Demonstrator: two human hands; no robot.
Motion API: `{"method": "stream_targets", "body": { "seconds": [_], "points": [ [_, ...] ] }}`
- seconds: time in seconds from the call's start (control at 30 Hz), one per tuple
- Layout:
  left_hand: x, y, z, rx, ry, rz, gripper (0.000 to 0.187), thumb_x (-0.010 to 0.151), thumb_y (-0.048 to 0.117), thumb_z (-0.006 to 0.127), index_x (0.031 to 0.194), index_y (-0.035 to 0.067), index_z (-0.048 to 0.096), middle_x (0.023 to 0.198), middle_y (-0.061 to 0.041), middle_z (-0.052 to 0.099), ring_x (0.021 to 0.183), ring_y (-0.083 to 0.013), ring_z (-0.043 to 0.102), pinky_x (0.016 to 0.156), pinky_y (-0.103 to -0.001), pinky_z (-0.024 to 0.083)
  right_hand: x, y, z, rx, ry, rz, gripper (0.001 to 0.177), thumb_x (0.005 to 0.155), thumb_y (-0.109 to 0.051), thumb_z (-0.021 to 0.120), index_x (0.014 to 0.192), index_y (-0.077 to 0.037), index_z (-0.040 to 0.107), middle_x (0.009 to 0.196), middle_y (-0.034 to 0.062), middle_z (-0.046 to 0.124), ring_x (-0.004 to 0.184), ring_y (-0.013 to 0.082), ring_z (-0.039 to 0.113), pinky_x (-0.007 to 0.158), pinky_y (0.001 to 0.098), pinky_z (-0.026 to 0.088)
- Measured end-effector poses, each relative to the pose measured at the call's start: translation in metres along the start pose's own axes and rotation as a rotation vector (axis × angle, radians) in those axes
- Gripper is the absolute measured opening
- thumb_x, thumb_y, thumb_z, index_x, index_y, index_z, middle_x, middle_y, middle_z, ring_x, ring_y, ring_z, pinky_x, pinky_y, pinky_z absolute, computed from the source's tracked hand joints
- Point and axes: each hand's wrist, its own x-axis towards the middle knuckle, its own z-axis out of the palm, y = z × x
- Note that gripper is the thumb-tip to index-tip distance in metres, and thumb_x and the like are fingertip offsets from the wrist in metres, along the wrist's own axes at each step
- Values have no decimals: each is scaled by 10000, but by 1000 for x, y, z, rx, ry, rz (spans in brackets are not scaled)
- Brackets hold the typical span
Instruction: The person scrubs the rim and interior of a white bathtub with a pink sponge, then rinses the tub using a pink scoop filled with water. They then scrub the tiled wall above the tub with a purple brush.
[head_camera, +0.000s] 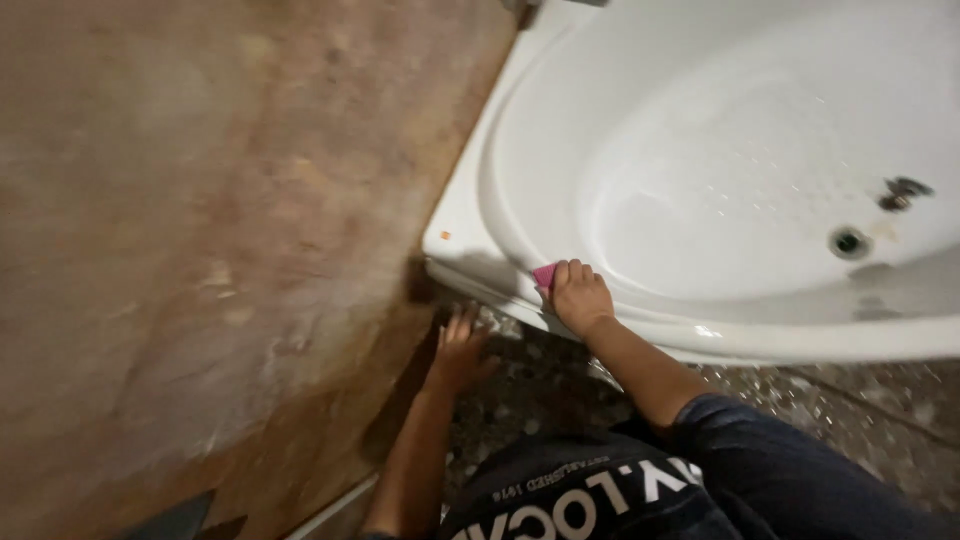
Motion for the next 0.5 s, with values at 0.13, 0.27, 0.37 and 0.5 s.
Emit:
{"method": "stream_targets", "body": {
  "seconds": [0.13, 0.27, 0.37, 0.5],
  "points": [
    [-26, 11, -36, 15, -46, -93, 716, 853, 472, 755, 1495, 317, 480, 1697, -70, 196, 1557, -380, 179, 1154, -654, 401, 74, -31, 0, 121, -197, 83, 744, 901, -574, 613, 1272, 58, 490, 1002, 167, 553, 918, 385, 649, 659, 474, 603],
    [-39, 68, -125, -439, -214, -563, 629, 934, 516, 677, 1517, 434, 455, 1730, 93, 59, 1599, -252, 26, 1292, -507, 224, 120, -39, -20, 110, -406, -68, 730, 1022, -429, 494, 1551, 36, 305, 1526, 296, 382, 1469, 461, 320, 1177, 676, 230],
    [-46, 75, -124, -730, -157, -724, 646, 904, 494, 721, 1502, 496, 475, 1729, 134, 68, 1600, -235, 25, 1306, -481, 178, 94, -34, -38, -10, -152, -394, 513, 1004, -321, 456, 1428, -38, 518, 1544, 213, 429, 1488, 410, 314, 1174, 693, 218],
    [-53, 46, -56, -311, -123, -447, 607, 903, 402, 718, 1478, 329, 535, 1727, -4, 167, 1596, -282, 122, 1297, -489, 218, 41, -21, -52, -120, -450, -730, 473, 983, -333, 450, 1342, -85, 633, 1540, 141, 453, 1475, 360, 329, 1228, 604, 206]
  ]
}}
